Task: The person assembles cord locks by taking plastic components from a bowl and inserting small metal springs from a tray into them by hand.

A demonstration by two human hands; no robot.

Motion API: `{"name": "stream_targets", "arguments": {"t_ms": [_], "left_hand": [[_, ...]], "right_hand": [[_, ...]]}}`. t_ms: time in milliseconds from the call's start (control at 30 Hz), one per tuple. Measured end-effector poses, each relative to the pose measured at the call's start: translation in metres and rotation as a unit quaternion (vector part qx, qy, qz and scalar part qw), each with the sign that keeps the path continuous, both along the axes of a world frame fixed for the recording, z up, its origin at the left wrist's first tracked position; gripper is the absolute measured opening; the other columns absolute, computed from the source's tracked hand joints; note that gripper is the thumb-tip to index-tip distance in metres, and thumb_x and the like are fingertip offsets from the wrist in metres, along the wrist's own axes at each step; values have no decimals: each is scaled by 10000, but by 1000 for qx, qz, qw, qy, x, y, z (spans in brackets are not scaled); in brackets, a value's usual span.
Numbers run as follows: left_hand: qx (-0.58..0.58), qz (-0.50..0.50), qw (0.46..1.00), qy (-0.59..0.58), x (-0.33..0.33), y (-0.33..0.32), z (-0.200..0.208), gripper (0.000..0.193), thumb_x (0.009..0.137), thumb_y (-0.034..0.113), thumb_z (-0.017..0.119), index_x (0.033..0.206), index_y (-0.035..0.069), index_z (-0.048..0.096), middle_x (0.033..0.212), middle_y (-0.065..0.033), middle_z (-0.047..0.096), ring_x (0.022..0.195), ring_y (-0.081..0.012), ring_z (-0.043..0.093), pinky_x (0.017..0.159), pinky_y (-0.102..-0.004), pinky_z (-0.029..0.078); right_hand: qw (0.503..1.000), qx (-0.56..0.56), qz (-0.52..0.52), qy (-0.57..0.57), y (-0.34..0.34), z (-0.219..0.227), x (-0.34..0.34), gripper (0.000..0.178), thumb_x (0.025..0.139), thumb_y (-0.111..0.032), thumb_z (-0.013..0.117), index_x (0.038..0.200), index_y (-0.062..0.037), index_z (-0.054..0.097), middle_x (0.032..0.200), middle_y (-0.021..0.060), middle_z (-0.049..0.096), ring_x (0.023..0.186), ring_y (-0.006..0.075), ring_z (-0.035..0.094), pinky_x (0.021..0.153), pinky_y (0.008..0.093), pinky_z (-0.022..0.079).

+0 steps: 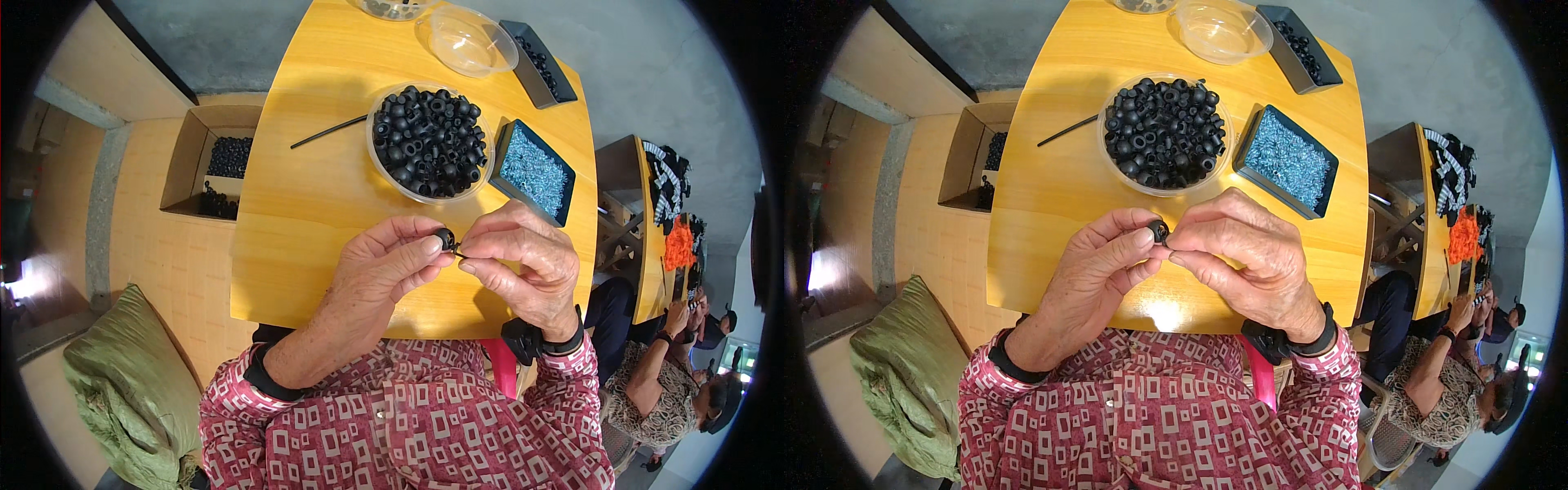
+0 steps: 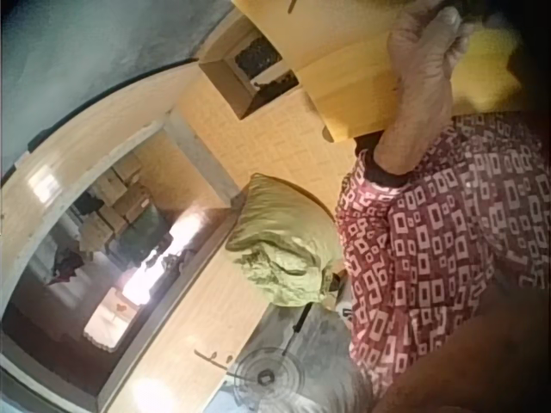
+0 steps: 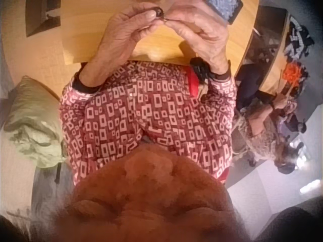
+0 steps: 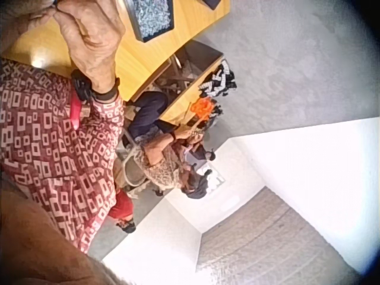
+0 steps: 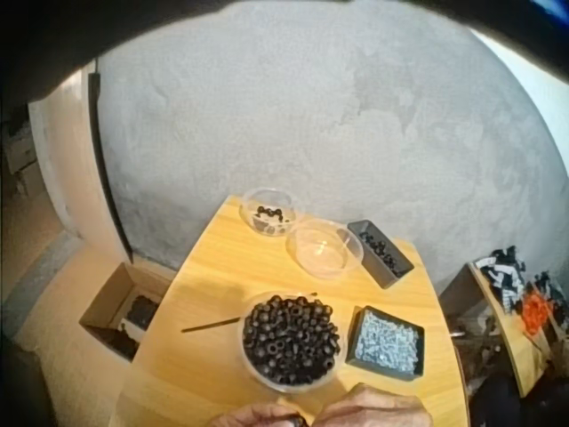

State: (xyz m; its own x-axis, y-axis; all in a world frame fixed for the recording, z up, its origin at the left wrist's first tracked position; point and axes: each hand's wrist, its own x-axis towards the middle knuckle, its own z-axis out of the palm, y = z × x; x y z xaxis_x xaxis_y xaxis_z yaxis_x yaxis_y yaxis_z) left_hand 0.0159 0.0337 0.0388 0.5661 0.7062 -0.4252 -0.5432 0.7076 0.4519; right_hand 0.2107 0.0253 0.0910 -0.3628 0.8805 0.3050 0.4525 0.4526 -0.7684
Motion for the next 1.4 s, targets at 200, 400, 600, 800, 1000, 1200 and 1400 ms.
{"name": "stream_targets", "arguments": {"t_ms": [200,400,600,800,1000,1200,1400], "left_hand": [[10,-4,1000,14,0,0,0,182,918,71,617,1095,36,597,1009,-46,649,915,-119,646,826,-223,538],[16,-9,1000,12,0,-1,2,182,921,75,614,1096,30,594,1019,-57,651,928,-131,652,822,-223,539],[6,-14,1000,11,0,-2,2,184,929,84,604,1105,32,588,1024,-58,656,927,-130,654,820,-222,536],[-3,-21,1000,11,-2,-1,0,186,933,91,599,1110,36,584,1024,-62,663,931,-133,654,824,-228,532],[-5,-17,1000,10,-1,0,0,182,934,87,597,1109,38,586,1019,-61,663,936,-132,654,825,-228,531],[8,-16,1000,10,0,-2,1,182,929,83,605,1105,40,589,1018,-59,660,929,-131,659,817,-221,533],[48,-4,998,29,0,-5,-5,184,917,71,620,1097,37,604,1017,-58,661,932,-130,655,827,-230,529]], "right_hand": [[1000,20,2,-23,0,-1,1,165,748,21,730,909,5,697,898,113,642,792,209,620,675,294,496],[999,-2,-44,27,0,-4,-3,171,744,40,725,907,10,685,845,97,655,775,208,631,664,290,498],[995,-54,-49,65,-2,-12,-1,155,749,48,721,895,19,676,819,87,663,744,179,629,651,277,496],[998,-10,-47,29,1,-8,0,167,745,59,707,902,10,679,830,84,663,767,191,630,671,286,495],[999,-8,-39,20,0,-9,0,171,750,52,699,914,4,684,843,86,661,779,196,628,682,288,499],[999,-5,-40,9,-2,-9,0,193,715,40,741,895,-1,687,880,111,680,762,199,629,680,301,486],[999,33,-1,-35,-2,-5,-1,180,758,29,710,936,10,697,893,115,660,794,216,629,683,296,509]]}}
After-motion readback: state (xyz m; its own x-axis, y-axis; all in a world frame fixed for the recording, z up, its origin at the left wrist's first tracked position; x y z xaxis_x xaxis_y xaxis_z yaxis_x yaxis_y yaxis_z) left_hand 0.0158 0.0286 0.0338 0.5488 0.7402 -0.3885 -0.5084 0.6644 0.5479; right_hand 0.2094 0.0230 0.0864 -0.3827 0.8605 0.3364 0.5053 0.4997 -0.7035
